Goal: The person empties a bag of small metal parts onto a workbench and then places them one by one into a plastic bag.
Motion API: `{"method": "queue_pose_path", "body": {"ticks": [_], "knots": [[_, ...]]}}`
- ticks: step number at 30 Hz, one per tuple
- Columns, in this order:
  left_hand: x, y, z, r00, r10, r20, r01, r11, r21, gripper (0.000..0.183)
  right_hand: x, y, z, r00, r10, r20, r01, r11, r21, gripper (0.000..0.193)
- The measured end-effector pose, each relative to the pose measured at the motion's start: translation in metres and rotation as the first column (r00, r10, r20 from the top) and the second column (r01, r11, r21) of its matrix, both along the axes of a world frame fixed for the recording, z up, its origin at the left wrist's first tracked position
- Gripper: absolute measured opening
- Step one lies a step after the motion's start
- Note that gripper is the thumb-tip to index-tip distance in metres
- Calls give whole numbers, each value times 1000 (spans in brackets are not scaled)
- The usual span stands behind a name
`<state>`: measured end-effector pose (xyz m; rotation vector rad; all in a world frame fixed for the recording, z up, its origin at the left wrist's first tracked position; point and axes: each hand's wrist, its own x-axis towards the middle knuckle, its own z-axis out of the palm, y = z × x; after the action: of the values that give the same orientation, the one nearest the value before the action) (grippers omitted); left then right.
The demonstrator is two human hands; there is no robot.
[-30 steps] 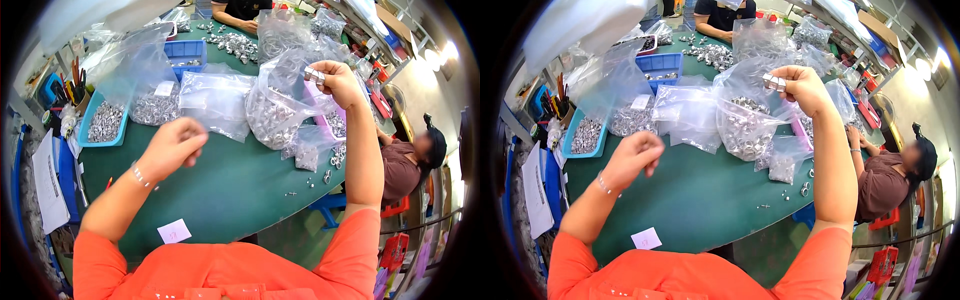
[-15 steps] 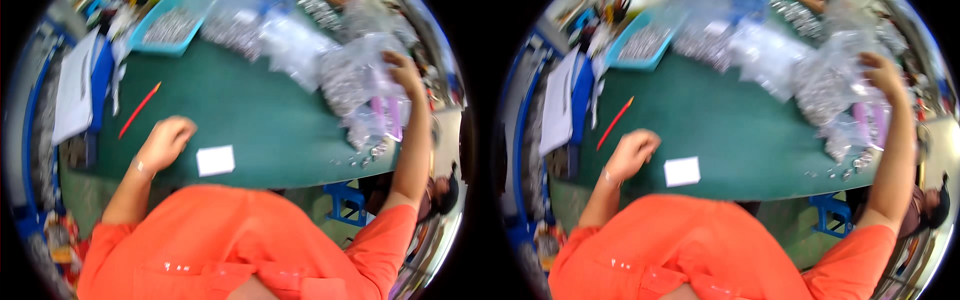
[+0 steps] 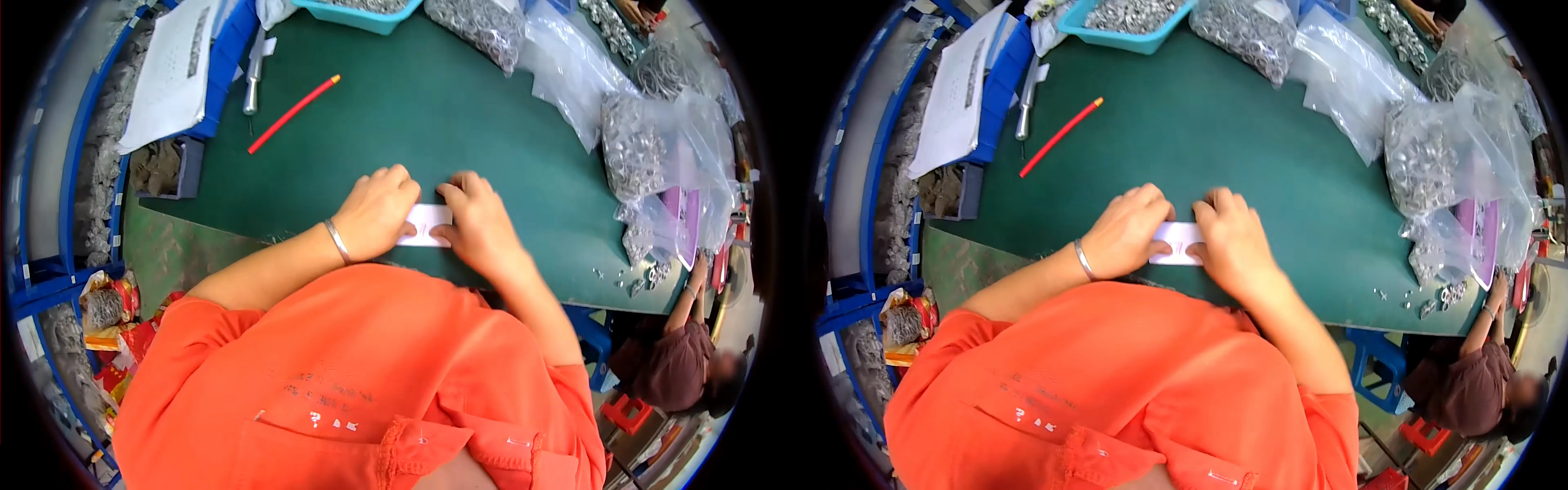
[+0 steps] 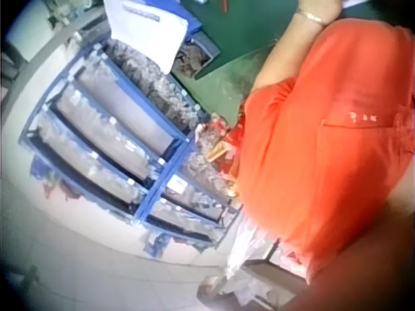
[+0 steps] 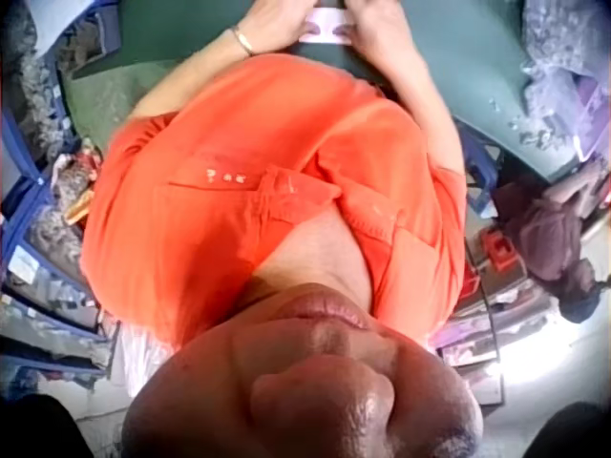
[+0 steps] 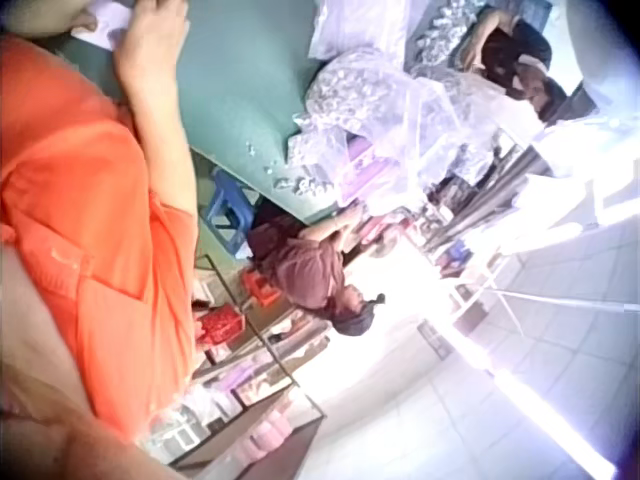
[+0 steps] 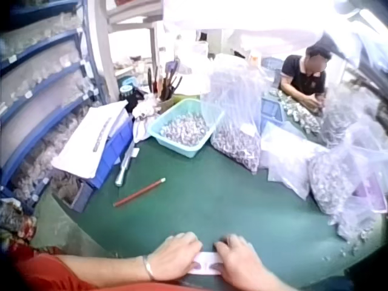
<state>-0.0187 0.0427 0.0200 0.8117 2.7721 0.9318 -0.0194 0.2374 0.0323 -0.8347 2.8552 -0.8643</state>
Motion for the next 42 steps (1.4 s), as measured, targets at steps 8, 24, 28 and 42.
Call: {"method": "queue_pose_path", "body": {"ticks": [8,24,28,42], "knots": [[1,6,-15,996,-82,-44,85,995,60,17,5,-3,-3,997,36,62,-39,998,46,26],[-27,5,23,415,-343,843,-657,528,538,30,-21,-11,5,880,-134,-455,51,980,-191,28],[-27,0,20,264,-468,843,-766,430,478,41,-21,-13,7,832,-116,-543,58,991,-122,21],[-162,-143,-34,649,577,-496,-674,738,-23,50,-28,63,29,737,-541,405,640,367,-675,15]]}}
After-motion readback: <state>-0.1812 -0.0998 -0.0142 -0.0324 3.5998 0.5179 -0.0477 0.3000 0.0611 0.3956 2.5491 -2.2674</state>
